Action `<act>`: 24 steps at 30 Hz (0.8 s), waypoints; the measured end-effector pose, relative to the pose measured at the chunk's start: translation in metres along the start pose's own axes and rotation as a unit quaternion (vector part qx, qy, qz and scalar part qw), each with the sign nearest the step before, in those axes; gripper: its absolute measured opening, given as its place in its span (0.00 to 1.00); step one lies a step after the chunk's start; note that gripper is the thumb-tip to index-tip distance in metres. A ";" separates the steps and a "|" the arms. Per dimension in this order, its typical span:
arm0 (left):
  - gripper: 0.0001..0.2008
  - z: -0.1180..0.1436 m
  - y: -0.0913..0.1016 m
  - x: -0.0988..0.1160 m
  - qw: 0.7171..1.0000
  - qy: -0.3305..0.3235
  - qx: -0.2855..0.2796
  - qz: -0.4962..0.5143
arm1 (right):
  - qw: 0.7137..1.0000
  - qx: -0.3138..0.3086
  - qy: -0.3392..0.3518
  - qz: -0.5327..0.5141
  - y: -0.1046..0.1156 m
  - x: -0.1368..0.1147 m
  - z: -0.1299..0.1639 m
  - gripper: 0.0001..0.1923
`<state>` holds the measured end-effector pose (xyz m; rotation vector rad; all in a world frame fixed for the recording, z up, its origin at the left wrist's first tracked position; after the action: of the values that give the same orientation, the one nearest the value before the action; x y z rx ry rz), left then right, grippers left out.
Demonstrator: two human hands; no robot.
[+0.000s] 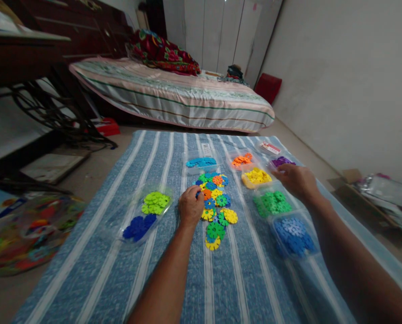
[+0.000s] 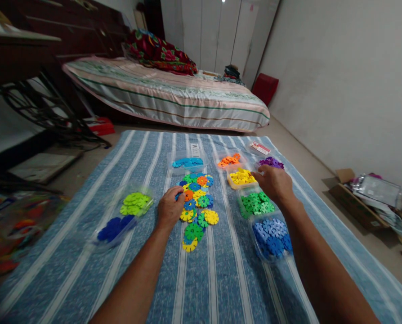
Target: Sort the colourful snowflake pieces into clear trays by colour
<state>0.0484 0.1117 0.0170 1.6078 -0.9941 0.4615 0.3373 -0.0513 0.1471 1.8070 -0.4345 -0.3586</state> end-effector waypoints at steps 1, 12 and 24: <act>0.09 0.000 0.000 0.000 1.000 0.001 -0.001 0.000 | 1.000 -0.002 0.010 -0.007 0.001 -0.010 0.006 0.14; 0.09 0.001 -0.004 -0.001 1.000 0.000 -0.013 -0.017 | 0.969 -0.171 0.151 -0.098 -0.065 -0.152 0.097 0.10; 0.09 0.002 -0.003 0.001 1.000 0.005 -0.009 -0.015 | 0.965 -0.187 0.162 -0.092 -0.090 -0.149 0.104 0.09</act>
<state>0.0509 0.1098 0.0153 1.6005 -0.9634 0.4382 0.1681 -0.0476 0.0350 1.5003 0.0327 -0.2460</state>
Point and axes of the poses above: each hand's wrist, its own z-axis away from the middle knuckle, its own y-axis out of the back of the hand, x = y × z, the point moved 8 cm from there along -z, towards the middle knuckle, and after that the axes turned 8 degrees about y, right-handed, at the moved point
